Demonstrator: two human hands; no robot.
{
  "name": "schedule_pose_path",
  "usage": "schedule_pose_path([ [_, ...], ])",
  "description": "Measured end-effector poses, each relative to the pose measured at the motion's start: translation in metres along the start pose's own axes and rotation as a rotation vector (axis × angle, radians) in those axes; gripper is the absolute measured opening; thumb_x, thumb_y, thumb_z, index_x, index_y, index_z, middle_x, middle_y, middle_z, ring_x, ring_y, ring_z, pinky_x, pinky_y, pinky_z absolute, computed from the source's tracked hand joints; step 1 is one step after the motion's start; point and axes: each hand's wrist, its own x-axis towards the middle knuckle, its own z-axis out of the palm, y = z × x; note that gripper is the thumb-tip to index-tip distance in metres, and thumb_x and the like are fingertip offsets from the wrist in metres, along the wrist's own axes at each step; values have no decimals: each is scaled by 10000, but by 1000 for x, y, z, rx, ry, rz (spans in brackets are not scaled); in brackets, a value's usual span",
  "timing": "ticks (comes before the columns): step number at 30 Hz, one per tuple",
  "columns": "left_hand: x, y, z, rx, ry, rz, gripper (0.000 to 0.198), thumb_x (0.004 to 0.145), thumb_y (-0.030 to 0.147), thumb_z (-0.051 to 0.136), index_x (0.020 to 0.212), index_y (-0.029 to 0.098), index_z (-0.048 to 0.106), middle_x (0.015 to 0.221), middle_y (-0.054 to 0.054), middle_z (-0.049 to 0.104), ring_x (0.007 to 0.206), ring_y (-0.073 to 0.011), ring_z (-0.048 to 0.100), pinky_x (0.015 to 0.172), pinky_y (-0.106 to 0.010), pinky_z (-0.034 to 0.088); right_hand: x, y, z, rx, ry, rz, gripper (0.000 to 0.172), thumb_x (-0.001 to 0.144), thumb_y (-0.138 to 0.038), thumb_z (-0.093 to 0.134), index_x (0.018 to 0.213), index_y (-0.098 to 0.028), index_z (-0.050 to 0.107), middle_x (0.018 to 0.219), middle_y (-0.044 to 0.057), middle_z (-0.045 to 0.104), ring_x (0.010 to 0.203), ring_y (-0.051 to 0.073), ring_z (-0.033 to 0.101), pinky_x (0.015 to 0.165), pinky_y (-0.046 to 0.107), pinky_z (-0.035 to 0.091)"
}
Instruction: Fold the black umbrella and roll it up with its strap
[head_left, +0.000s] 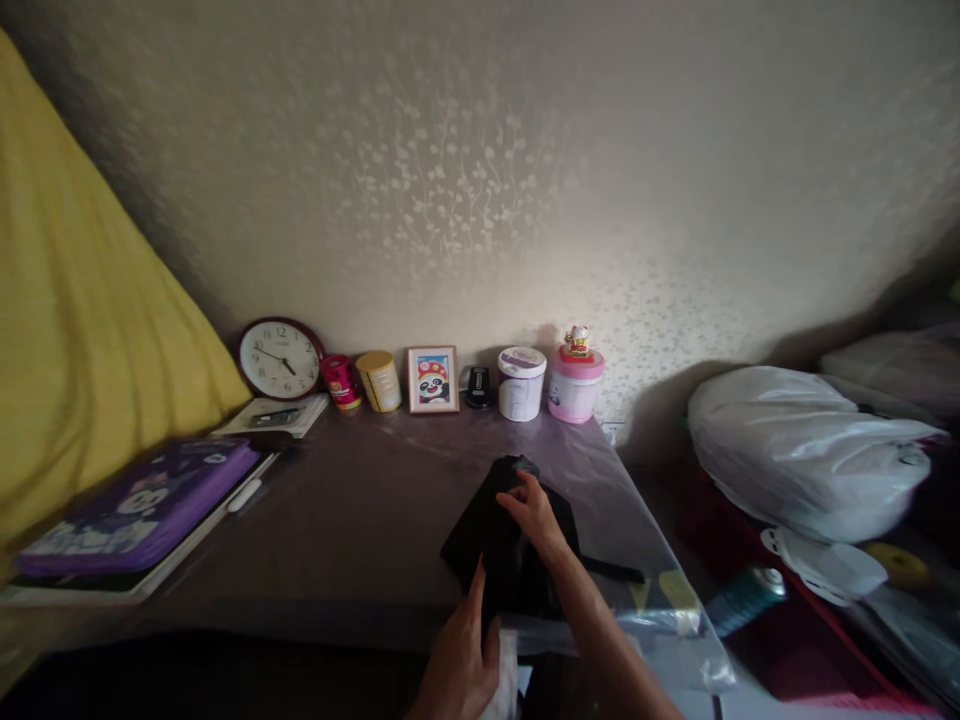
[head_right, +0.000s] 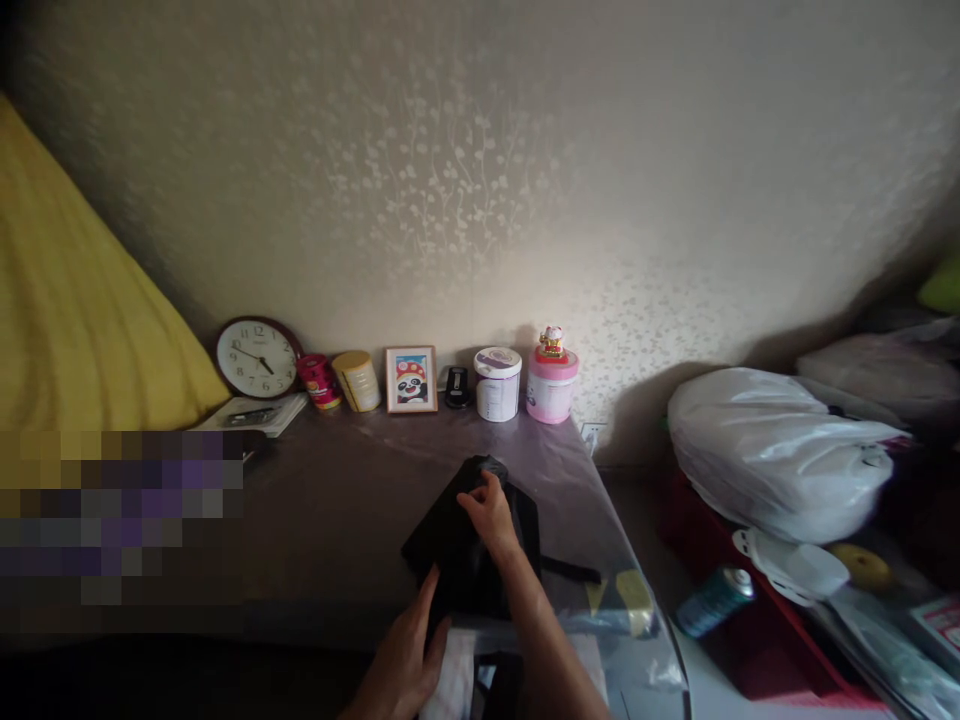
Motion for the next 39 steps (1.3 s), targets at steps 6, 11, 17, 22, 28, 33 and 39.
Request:
schedule_pose_path([
  [6, -6, 15, -11, -55, 21, -51, 727, 862, 171, 337, 1421, 106, -123, 1479, -118, 236, 1272, -144, 405, 1022, -248, 345, -1, 0, 3, -131, -84, -95, 473, 733, -258, 548, 1179, -131, 457, 666, -25, 616, 636, 150, 582, 603, 263, 433],
  [11, -8, 20, -18, -14, -21, 29, 705, 850, 158, 346, 1440, 174, -38, 1482, -53, 261, 1290, -137, 375, 1044, -240, 307, 0, 0, 8, -255, -91, -173, 428, 737, -197, 534, 1160, -152, 485, 697, -11, 655, 680, 159, 613, 661, 282, 457],
  [17, -2, 19, -17, 26, -79, -49, 646, 828, 171, 370, 1435, 223, 153, 1383, -21, 452, 1255, -157, 426, 1033, -233, 307, -10, -4, 5, -326, -145, -328, 296, 733, -125, 506, 995, -210, 613, 816, 15, 684, 718, 149, 631, 689, 274, 485],
  [22, 1, 19, -19, 12, -95, -45, 650, 821, 157, 335, 1438, 143, 128, 1461, -51, 312, 1290, -131, 374, 1047, -215, 279, -31, -4, -10, -342, -182, -587, 206, 843, -180, 465, 931, -220, 646, 918, 38, 668, 866, 161, 608, 805, 306, 471],
  [28, 1, 17, -17, -8, -72, -41, 665, 826, 146, 330, 1435, 81, 71, 1483, -70, 236, 1317, -112, 323, 1057, -203, 255, -2, 14, -20, -569, -79, -714, 210, 858, -181, 474, 950, -225, 657, 1071, 54, 656, 1070, 216, 535, 916, 403, 406],
  [33, 2, 11, -14, -15, -63, -63, 686, 827, 167, 351, 1437, 84, 47, 1471, -87, 265, 1283, -131, 387, 1034, -207, 294, 23, 9, -26, -610, 121, -617, 275, 873, -168, 420, 1068, -175, 614, 1174, 110, 608, 1125, 243, 508, 946, 453, 383],
  [39, 2, 8, -13, -30, -63, -58, 661, 838, 196, 319, 1430, 44, 67, 1464, -107, 279, 1283, -131, 387, 1037, -199, 283, -11, 5, -20, -514, -203, -798, 228, 888, -199, 439, 1006, -225, 632, 1010, 41, 674, 1071, 179, 545, 963, 366, 392],
])
